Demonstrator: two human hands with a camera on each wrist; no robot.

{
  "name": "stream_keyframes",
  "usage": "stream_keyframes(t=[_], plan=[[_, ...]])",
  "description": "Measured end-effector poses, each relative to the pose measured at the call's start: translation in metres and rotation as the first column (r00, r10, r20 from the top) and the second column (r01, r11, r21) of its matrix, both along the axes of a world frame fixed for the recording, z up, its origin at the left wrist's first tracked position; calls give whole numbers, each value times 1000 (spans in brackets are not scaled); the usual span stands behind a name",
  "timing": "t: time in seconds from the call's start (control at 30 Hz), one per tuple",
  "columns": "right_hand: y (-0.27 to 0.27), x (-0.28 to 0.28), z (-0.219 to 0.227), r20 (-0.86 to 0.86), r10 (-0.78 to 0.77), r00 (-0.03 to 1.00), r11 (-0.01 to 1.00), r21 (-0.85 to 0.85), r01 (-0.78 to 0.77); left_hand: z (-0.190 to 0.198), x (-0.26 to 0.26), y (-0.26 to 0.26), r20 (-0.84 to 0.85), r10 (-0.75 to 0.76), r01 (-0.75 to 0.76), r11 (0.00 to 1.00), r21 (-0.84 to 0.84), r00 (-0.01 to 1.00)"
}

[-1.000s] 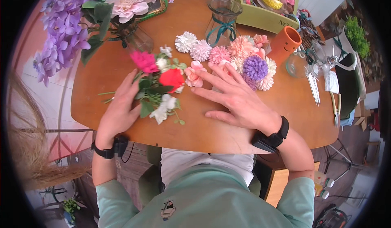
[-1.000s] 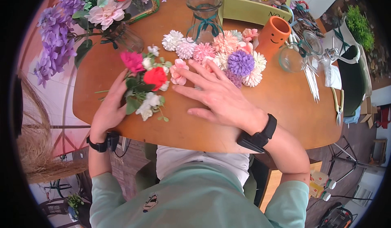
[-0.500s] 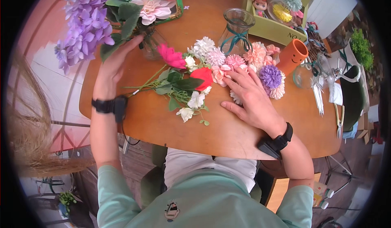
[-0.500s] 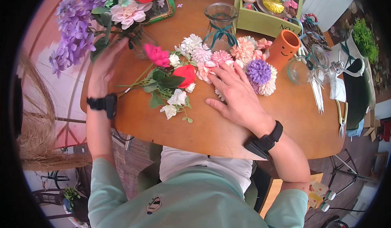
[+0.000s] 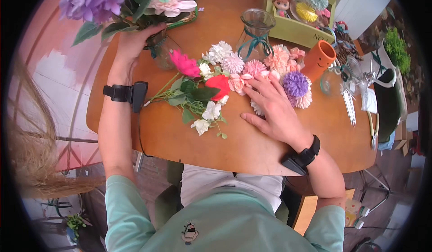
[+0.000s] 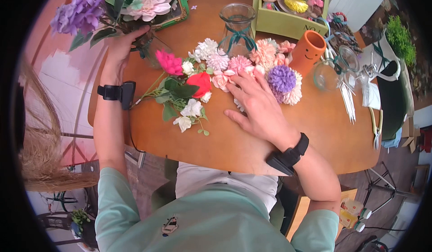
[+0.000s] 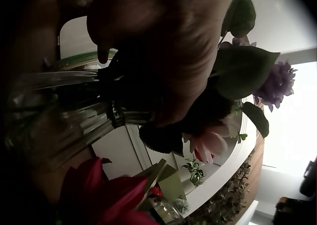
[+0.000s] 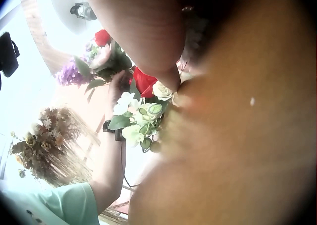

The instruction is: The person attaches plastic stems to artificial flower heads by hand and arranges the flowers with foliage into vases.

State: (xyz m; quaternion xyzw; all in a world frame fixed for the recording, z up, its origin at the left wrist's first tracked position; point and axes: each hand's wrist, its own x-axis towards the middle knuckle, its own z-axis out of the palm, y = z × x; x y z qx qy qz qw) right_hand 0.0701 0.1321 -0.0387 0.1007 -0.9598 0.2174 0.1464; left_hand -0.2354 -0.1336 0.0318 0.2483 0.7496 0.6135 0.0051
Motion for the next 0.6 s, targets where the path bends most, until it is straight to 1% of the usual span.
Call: stream_keyframes(t=[0.03,0.1,0.13,0.17,0.2,0.23,0.3,0.33,0.37,0.4,0.43,0.47,0.5,0.53,0.57,0.6], plan=[[0,1,0,-16,-2,1000,1000,0,2,-3,-7,-2,7,-9,9,1000,-6,1000],[1,1,0,-11,-5,1000,1000,-9,5,0,-15,-3,93,68,-68,998,-8,993],[2,1,-1,-6,1,1000,1000,-15,-1,2,-20,-3,129,91,-99,993,59,987],[2,1,-1,-6,0,1000,1000,-16,0,10,-18,2,130,90,-98,993,58,988],[2,0,-2,-9,-1,1000,1000,-11,1,21,-14,9,-53,39,-25,973,229,998],[2,0,-2,-12,-1,1000,1000,-7,1,33,-12,13,-240,19,75,923,377,971],[2,-1,-4,-17,1,1000,1000,-7,-1,57,-50,-21,-37,-113,118,908,403,993],[2,-1,-4,-25,0,1000,1000,-6,0,72,-55,-31,-91,-167,190,878,440,982],[2,-1,-4,-24,-4,1000,1000,-11,3,91,-35,-27,-98,-26,73,854,515,995],[2,0,-4,-20,-3,1000,1000,-18,3,104,-40,-47,-167,-188,246,843,478,968],[2,0,-4,-15,-4,1000,1000,-28,4,117,-36,-64,-124,-207,241,855,458,970],[3,0,-4,-13,-10,1000,999,-40,10,124,-25,-80,-132,-297,325,842,430,946],[4,1,-5,-22,-7,1000,999,-37,6,128,-1,-91,-80,-260,271,895,355,962],[4,1,-6,-30,-3,1000,999,-35,2,123,9,-112,-90,-185,199,963,182,979],[4,1,-7,-29,-8,1000,999,-48,6,114,12,-136,-65,44,-36,991,126,997],[5,1,-7,-34,-5,999,999,-51,4,85,-1,-193,-200,61,-46,996,79,978]])
